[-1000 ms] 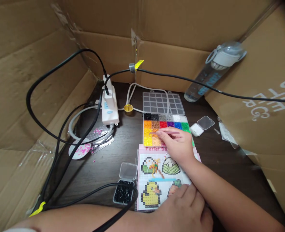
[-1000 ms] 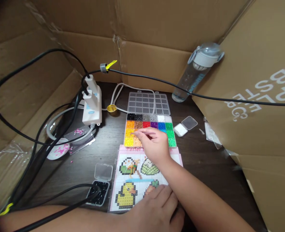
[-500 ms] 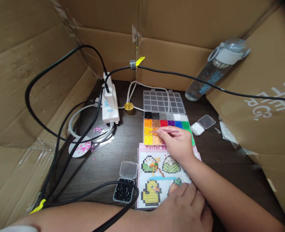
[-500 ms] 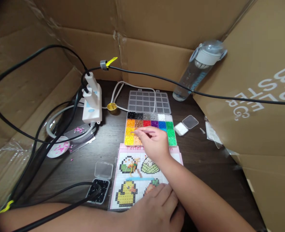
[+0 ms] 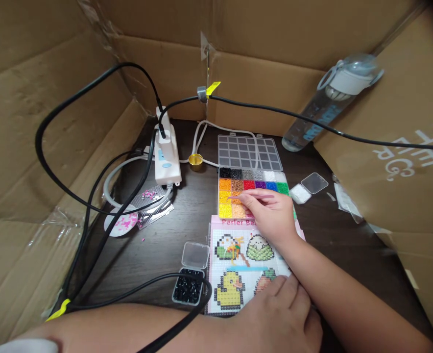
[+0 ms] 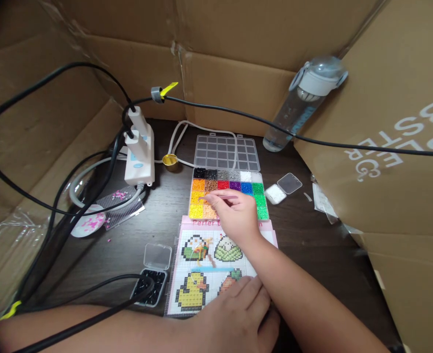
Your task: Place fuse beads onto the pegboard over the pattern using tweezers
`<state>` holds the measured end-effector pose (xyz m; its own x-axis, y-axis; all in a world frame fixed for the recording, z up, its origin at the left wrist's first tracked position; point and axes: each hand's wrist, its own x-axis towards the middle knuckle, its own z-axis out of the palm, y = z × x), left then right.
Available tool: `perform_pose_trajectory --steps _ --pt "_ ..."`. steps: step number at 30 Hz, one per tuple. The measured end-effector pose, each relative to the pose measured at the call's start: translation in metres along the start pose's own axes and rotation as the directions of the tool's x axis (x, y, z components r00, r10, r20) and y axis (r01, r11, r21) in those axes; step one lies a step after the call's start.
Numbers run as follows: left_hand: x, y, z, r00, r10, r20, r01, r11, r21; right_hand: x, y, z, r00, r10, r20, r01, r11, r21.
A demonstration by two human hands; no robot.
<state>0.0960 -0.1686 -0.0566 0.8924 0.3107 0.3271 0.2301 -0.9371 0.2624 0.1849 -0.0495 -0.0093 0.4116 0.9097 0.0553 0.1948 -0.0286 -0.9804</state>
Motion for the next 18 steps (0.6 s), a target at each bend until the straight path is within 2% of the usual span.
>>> perform_pose_trajectory --steps 14,18 --pt "0.0018 -0.0031 -0.0058 0.994 0.061 0.089 -0.057 0.997 -0.052 -0.0006 0.0037 0.0007 0.999 -0.038 0.020 0.038 0.999 -0.033" --pt "0.0022 -0.0021 -0.0067 0.997 0.017 0.080 -0.013 0.999 -0.043 -0.0006 0.0035 0.0005 0.999 -0.037 0.023 0.038 0.999 -0.038"
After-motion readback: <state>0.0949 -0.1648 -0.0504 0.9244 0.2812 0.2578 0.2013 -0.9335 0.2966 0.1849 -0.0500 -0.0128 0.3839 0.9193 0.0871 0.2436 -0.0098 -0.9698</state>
